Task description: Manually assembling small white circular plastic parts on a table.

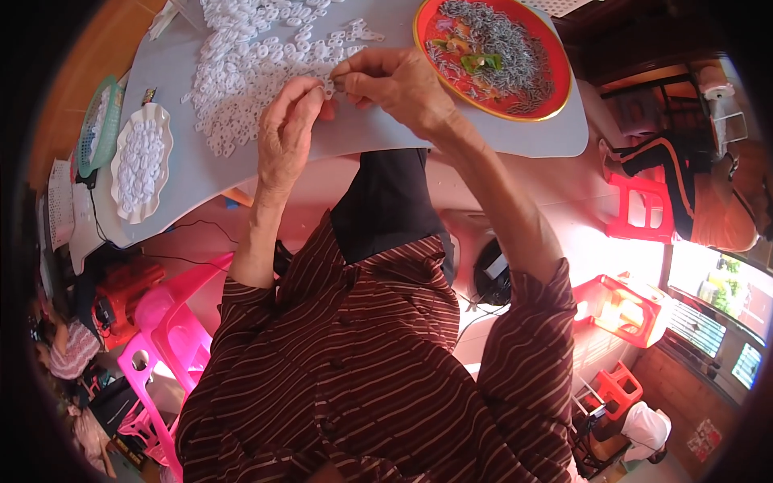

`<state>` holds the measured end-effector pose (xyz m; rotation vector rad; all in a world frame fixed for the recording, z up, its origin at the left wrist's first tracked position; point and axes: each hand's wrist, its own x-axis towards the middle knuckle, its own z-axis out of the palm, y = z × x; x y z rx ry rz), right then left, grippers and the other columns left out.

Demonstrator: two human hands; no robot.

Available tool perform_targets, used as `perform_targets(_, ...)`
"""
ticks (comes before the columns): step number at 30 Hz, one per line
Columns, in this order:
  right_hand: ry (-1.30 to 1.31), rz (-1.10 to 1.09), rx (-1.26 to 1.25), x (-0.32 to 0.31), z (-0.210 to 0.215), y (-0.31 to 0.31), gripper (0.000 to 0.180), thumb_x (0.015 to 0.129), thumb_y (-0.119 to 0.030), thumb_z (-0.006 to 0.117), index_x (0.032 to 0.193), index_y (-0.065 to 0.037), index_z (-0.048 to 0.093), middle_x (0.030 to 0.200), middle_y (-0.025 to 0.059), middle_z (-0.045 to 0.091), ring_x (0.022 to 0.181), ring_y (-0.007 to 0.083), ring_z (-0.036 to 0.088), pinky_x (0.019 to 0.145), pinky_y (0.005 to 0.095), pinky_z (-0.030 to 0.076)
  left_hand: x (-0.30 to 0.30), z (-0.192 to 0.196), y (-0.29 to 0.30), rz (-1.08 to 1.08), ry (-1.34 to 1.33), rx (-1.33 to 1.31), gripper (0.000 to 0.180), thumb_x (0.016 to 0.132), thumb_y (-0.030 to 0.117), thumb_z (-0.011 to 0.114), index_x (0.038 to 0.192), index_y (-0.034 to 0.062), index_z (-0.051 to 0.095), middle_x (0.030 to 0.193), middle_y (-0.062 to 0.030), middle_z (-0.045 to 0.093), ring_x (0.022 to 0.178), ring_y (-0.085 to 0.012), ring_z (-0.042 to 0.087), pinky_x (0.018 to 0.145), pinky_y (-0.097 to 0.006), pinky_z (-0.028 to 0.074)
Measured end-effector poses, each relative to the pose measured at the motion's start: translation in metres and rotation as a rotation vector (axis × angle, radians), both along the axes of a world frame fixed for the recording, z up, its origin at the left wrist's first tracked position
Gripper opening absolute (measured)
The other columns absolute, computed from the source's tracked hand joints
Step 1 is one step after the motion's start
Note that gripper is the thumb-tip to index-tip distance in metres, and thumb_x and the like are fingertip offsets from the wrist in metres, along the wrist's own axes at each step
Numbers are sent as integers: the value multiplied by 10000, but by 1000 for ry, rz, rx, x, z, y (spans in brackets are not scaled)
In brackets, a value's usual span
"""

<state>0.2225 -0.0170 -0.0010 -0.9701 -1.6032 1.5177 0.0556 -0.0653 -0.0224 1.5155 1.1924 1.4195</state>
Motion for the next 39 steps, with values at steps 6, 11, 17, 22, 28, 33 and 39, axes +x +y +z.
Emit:
perform_targets(6,183,-35,-57,-3,-18,-2,167,867,-115,617,1004,-21,613,806,-5,604,719,59,535,679,197,452,-1,-1,0,-54,82,-24,95,884,105,515,865,14,535,635,-7,507,578,-64,442,533,-219,387)
perform_targets(11,202,-37,-29,-8,-16,-6,217,866,-108,617,1072,-49,582,826,-15,605,752,53,536,697,192,447,0,-4,1,-49,74,5,82,883,96,521,857,19,531,620,0,496,565,-61,439,518,-224,387)
perform_targets(17,169,-80,-10,-9,-14,-8,260,862,-115,624,1098,-38,545,839,-13,618,754,56,539,712,198,445,0,-5,1,-51,70,8,89,886,102,527,852,20,532,612,-4,492,561,-65,444,510,-229,388)
perform_targets(22,162,-84,-3,-10,-14,-8,283,853,-121,639,1097,-25,532,828,-9,623,748,61,544,712,200,444,0,-4,0,-44,60,-9,77,884,88,528,847,21,531,607,-7,490,552,-65,443,502,-227,385)
perform_targets(28,171,-102,72,-11,-17,-10,236,842,-77,643,1056,-17,565,796,22,629,711,75,555,678,210,468,3,-5,-2,-7,95,46,61,880,70,530,841,24,529,607,-9,495,540,-69,445,485,-227,381)
perform_targets(33,100,-66,75,-5,-20,-6,147,860,-132,634,947,-15,636,777,1,625,685,54,534,649,199,461,2,-2,-2,-16,114,35,97,887,110,539,844,23,533,617,-12,505,546,-71,452,491,-228,388)
perform_targets(39,16,-17,119,0,-21,-3,179,861,-207,642,880,-30,657,735,-23,615,664,32,515,614,186,434,-4,-3,-2,-147,40,-29,123,885,142,551,852,23,554,632,7,518,570,-57,450,502,-218,380)
